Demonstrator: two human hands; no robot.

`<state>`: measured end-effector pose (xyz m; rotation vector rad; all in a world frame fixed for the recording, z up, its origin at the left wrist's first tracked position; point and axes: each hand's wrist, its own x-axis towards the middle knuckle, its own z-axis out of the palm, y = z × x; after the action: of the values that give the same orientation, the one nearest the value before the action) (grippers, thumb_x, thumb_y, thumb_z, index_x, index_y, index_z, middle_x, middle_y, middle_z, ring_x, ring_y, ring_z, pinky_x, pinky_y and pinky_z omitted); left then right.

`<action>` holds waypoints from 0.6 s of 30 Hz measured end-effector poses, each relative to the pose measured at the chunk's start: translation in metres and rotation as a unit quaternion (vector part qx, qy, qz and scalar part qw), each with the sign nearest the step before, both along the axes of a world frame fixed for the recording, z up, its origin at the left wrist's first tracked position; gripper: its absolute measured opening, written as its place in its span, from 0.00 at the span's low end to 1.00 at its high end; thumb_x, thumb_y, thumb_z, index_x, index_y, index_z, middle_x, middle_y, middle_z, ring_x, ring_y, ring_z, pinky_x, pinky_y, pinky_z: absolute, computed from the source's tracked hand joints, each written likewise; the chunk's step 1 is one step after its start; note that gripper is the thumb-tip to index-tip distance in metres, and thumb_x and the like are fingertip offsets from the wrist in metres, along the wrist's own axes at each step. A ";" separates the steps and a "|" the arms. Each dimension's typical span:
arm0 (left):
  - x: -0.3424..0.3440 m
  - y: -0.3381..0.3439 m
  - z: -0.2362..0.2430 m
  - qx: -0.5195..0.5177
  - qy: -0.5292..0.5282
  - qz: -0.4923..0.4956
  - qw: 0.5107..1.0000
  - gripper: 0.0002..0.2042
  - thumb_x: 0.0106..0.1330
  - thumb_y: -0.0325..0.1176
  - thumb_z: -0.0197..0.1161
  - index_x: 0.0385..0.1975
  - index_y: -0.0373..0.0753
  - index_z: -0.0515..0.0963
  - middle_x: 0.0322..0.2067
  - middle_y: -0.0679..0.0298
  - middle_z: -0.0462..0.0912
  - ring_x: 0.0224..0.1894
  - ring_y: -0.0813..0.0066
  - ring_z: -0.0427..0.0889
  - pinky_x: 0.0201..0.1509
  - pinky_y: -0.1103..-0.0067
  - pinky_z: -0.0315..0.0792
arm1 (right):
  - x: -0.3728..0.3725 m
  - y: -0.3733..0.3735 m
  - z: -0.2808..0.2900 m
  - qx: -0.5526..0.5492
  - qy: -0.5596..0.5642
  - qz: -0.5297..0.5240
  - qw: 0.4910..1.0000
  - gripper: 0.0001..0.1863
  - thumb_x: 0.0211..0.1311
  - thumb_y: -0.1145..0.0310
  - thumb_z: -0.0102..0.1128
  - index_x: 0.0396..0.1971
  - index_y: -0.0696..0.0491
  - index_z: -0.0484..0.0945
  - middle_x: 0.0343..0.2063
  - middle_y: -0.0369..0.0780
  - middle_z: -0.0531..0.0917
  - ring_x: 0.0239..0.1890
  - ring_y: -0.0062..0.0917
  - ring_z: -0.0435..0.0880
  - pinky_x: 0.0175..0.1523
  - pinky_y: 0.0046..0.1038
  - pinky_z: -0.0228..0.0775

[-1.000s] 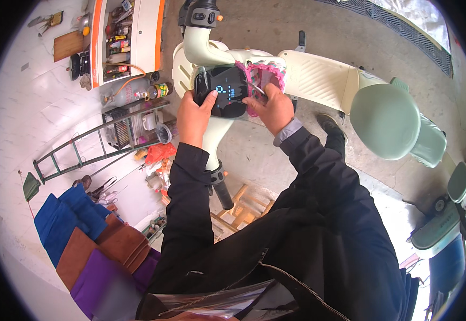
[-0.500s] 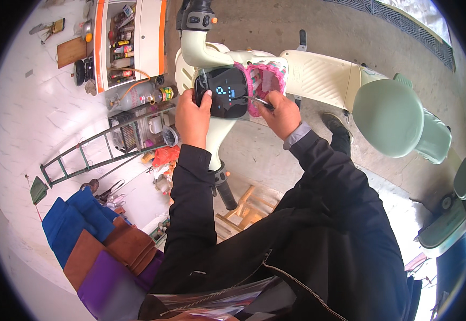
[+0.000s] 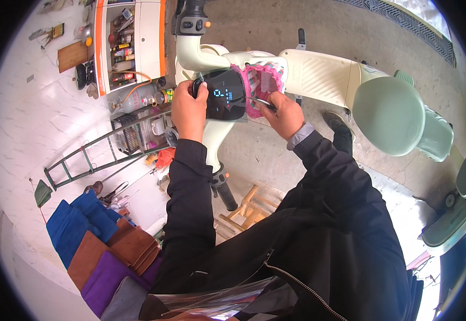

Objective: The person cleans the rear of a light green scooter with a cloth, then retrieves a roll of protective film from a shelf, cuts a piece, and applies it to the scooter's digital display.

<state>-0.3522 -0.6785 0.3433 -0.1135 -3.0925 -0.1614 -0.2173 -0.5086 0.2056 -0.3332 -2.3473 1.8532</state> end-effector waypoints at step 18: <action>0.006 -0.015 0.004 0.049 -0.122 0.039 0.991 0.29 0.68 0.59 0.66 0.47 0.32 0.82 0.40 0.48 0.88 0.44 0.48 0.87 0.50 0.63 0.78 | -0.004 0.009 0.000 -0.026 -0.008 0.006 1.000 0.20 0.64 0.57 0.74 0.28 0.56 0.74 0.25 0.49 0.79 0.27 0.47 0.80 0.32 0.41 0.70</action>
<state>-0.3462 -0.6936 0.3477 0.0344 -3.3161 -0.3491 -0.2217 -0.5001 0.2051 -0.3422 -2.3188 1.9266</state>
